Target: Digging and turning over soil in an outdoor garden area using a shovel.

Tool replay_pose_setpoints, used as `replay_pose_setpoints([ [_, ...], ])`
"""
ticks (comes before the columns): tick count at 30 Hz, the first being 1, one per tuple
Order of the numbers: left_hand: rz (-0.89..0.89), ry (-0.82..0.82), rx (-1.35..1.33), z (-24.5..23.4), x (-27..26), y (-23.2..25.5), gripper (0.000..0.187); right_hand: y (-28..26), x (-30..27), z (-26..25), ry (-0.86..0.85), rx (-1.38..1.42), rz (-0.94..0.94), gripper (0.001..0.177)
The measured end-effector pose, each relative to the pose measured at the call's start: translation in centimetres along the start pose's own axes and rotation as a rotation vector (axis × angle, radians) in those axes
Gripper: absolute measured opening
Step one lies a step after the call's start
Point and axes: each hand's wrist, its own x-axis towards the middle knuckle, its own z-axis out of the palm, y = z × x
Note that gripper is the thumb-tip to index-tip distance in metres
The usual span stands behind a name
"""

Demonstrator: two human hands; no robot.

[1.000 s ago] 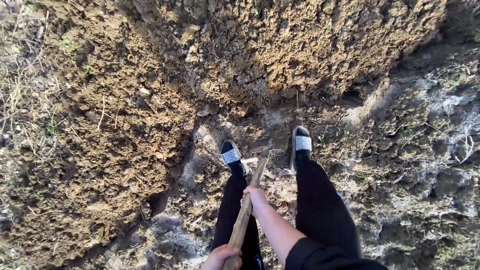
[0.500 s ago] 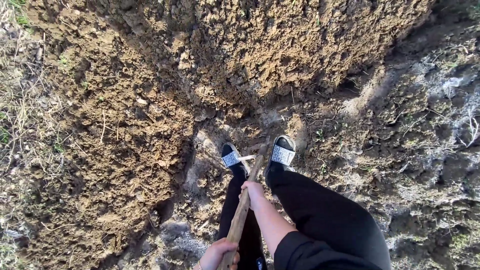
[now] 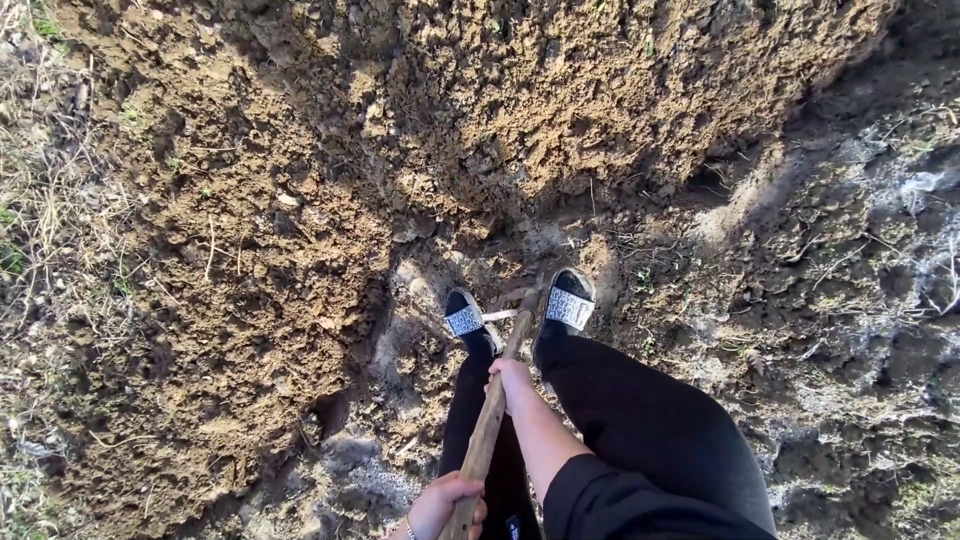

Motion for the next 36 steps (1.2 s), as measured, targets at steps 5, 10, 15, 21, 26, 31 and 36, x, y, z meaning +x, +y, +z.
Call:
replay_pose_setpoints([
  [5,0.006,-0.042,0.032,2.0,1.0,1.9,0.021,-1.7,1.7,0.8,0.024,-0.035,-0.035,0.012],
  [10,0.034,-0.021,0.039,3.5,2.6,2.9,0.024,-2.7,4.4,1.7,0.120,-0.254,-0.022,0.022],
  [15,0.055,-0.036,0.102,5.0,5.0,5.0,0.022,-4.4,1.8,2.6,0.155,-0.591,0.026,0.046],
  [21,0.038,0.022,0.179,5.4,7.3,7.8,0.016,-4.0,-3.5,2.2,0.028,-0.568,-0.064,0.035],
  [26,0.055,0.005,0.248,3.0,8.4,7.6,0.016,-2.0,-2.1,2.6,0.028,-0.571,-0.085,0.036],
  [31,0.141,-0.030,0.320,0.9,10.6,7.8,0.021,-1.8,-2.9,3.3,0.042,-0.584,-0.073,0.040],
  [36,0.232,0.047,0.461,-2.6,19.8,6.2,0.039,1.0,2.2,0.9,0.076,-0.746,-0.330,0.064],
])
